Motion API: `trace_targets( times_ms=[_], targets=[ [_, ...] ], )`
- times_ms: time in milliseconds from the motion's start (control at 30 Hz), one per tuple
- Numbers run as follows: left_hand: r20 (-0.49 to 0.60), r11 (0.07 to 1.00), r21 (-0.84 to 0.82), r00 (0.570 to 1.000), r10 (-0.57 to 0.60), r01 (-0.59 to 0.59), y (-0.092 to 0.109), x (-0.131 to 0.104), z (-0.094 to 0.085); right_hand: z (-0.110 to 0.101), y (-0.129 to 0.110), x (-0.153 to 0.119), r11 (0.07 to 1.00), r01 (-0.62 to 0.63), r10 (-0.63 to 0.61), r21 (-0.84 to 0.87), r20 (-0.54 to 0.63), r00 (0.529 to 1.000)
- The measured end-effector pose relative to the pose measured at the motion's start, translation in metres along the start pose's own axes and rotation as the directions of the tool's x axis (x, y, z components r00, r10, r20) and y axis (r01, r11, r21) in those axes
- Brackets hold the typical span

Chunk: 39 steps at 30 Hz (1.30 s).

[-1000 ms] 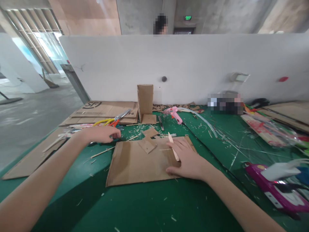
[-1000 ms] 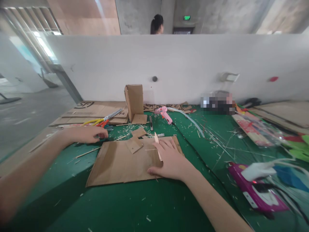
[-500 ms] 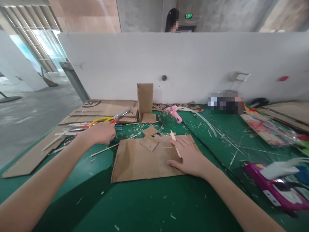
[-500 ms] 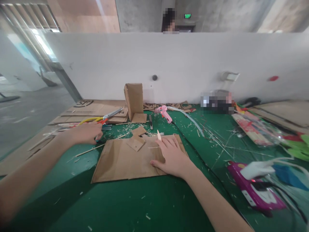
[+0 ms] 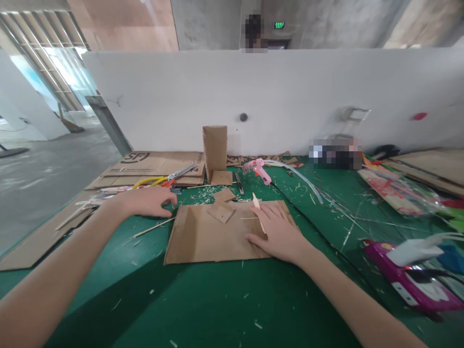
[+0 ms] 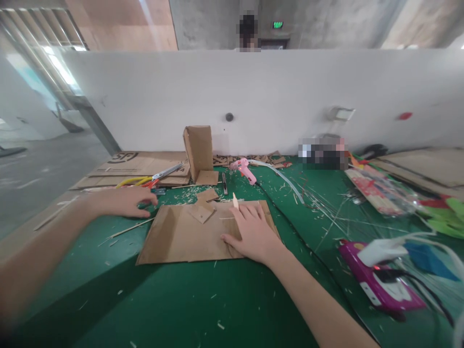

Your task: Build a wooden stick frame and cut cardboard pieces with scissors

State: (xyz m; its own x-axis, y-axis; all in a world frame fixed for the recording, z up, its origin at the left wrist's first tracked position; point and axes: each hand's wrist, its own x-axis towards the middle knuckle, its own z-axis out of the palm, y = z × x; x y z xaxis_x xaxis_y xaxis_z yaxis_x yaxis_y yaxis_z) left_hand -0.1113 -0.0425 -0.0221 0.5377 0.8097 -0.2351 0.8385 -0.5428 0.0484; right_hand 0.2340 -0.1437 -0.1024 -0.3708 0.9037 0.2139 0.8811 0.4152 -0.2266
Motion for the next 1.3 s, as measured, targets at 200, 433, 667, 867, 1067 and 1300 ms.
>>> trace_targets(
  times_ms=[200,433,667,867,1067,1300],
  targets=[
    [-0.179,0.977,-0.102,0.970,0.165,-0.185,0.052,0.008,0.008,0.009,-0.003,0.019,0.999,0.025,-0.026,-0.039,-0.044,0.999],
    [-0.360,0.971,0.032,0.903,0.233,-0.238,0.073,0.031,0.041,0.012,-0.005,0.027,0.997,0.003,-0.007,-0.082,-0.038,0.999],
    [-0.345,0.966,-0.001,0.907,0.243,-0.259,0.073,0.037,0.047,0.007,-0.005,0.016,0.997,0.043,-0.046,-0.065,-0.040,0.998],
    [-0.337,0.976,0.020,0.917,0.213,-0.219,0.080,0.031,0.042,0.008,-0.010,0.012,0.994,0.070,-0.073,-0.083,-0.034,0.997],
    [-0.248,0.941,0.065,0.908,0.339,-0.333,0.084,0.024,0.033,-0.009,-0.003,0.011,0.981,0.121,-0.101,0.151,-0.132,0.986],
    [-0.147,0.918,-0.053,0.912,0.383,-0.394,0.100,0.032,0.024,-0.032,0.007,0.042,0.585,0.038,0.229,0.810,-0.210,0.950]
  ],
)
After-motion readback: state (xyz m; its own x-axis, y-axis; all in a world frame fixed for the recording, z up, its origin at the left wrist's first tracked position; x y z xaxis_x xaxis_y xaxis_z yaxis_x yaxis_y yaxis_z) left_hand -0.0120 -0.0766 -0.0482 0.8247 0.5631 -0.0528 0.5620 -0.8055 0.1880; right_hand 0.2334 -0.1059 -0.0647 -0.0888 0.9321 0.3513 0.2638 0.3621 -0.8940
